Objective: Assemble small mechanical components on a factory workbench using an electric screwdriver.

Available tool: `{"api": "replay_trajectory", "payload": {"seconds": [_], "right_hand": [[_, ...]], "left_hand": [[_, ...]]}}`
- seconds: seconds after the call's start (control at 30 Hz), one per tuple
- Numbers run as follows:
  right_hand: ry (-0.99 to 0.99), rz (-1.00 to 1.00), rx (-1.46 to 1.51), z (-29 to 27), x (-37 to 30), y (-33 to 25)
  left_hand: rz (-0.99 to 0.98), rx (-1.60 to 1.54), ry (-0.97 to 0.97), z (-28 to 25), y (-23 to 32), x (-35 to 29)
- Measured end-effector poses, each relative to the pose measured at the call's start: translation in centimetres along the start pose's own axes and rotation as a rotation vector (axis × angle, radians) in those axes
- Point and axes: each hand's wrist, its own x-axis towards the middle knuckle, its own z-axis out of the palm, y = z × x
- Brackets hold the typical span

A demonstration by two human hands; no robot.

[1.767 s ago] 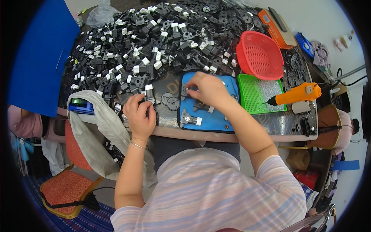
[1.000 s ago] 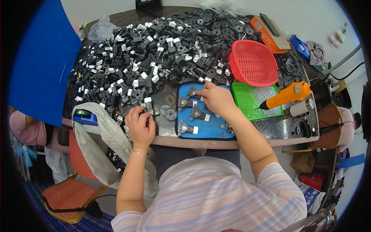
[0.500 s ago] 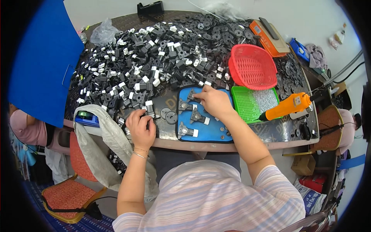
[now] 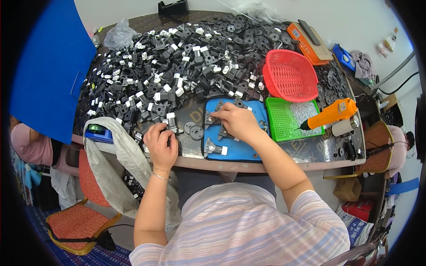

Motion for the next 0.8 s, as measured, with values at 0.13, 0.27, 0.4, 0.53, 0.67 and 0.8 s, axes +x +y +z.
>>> {"api": "replay_trajectory", "payload": {"seconds": [0.13,0.27,0.4,0.53,0.67,0.8], "right_hand": [[-0.007,-0.013,0.009,0.3,-0.1,0.1],[-0.062,0.005,-0.008,0.3,-0.1,-0.1],[-0.038,-0.028,-0.043,0.5,0.0,0.2],[-0.037,-0.027,-0.039,0.4,-0.1,0.2],[0.093,0.006,-0.005,-1.0,-0.3,0.3],[0.250,0.108,0.038,-5.7,-2.8,0.9]], "left_hand": [[-0.001,0.006,0.004,0.0,-0.1,-0.1],[0.000,0.004,0.008,0.0,-0.1,-0.1],[0.003,-0.002,0.014,0.0,0.0,0.0],[0.009,-0.005,0.022,0.0,0.0,0.0],[0.010,-0.010,0.019,0.0,0.0,-0.1],[0.009,-0.007,0.027,0.0,0.0,-0.3]]}}
